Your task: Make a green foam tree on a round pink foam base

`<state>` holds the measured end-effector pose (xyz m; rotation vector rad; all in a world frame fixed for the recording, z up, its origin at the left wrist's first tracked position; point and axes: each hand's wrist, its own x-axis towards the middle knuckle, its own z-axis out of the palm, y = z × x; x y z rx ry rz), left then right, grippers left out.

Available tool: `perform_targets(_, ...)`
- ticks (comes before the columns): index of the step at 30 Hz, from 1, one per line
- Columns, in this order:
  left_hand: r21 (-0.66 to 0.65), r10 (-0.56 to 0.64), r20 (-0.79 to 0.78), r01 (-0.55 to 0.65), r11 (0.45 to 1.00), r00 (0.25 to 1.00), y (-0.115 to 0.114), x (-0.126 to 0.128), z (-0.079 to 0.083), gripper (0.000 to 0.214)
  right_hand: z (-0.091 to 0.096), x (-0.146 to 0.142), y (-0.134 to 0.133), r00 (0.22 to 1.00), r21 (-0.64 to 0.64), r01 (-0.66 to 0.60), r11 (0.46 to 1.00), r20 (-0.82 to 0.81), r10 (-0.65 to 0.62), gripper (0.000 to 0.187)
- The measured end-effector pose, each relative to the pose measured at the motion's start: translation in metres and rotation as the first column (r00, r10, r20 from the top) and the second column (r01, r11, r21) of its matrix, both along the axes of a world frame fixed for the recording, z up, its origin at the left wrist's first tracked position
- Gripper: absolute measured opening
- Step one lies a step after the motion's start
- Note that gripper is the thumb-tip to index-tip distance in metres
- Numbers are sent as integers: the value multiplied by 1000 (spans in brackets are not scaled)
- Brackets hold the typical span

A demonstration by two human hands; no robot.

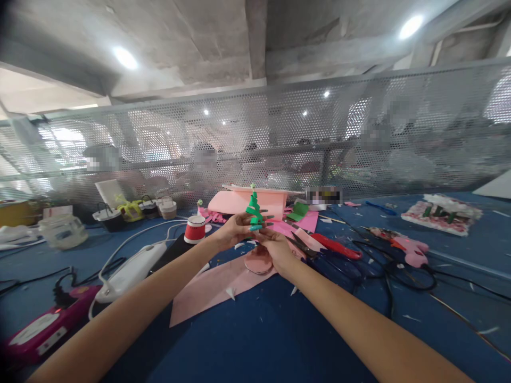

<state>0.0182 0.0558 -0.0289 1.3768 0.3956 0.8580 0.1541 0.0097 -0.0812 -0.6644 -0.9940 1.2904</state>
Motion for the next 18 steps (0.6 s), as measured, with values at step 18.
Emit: perform_targets(18,-33,31,58,-29,999,998,19,-12,-18,54,-5,0,2,990,26,-54,998,130,50,42)
